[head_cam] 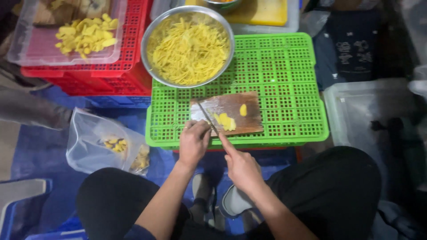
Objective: Julienning potato slices into thin strips using a knife on a wooden cutting board.
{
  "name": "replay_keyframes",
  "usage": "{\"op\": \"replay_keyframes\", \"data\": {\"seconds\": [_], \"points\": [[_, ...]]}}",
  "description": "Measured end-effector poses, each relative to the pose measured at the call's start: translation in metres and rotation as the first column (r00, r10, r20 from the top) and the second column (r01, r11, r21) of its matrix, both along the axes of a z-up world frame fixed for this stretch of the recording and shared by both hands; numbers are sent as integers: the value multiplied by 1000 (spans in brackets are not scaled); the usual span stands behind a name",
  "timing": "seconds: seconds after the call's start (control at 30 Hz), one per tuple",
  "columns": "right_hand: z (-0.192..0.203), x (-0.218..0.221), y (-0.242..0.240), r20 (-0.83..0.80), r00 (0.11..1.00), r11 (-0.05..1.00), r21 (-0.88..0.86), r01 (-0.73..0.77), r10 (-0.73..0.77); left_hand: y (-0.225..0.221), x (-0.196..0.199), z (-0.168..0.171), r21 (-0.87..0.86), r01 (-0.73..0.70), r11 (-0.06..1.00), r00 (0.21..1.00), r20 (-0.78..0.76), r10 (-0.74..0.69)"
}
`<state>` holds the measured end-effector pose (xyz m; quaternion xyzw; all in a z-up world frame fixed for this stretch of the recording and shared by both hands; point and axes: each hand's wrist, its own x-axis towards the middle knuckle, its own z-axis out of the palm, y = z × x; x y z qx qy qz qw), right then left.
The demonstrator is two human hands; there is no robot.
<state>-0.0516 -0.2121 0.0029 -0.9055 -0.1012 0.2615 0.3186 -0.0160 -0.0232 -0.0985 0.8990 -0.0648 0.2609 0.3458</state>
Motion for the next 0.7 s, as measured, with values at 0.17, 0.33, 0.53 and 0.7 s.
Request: {"op": "replay_keyframes", "data": {"seconds": [0.17,0.33,0.53,0.7], "points": [[-7,-8,-10,-10,999,997,57,46,-46,1,0,-6,16,-4,1000,1000,16,4],[4,-9,-15,6,998,992,106,64,-65,3,1,-13,12,3,1000,1000,31,-4],[-9,-13,-17,19,999,996,86,25,-27,2,1,-14,-7,-18,1000,999,40,18],[-3,-16,-16,5,1000,996,87,29,-29,1,0,-13,-21,-22,1000,998,51,23]]}}
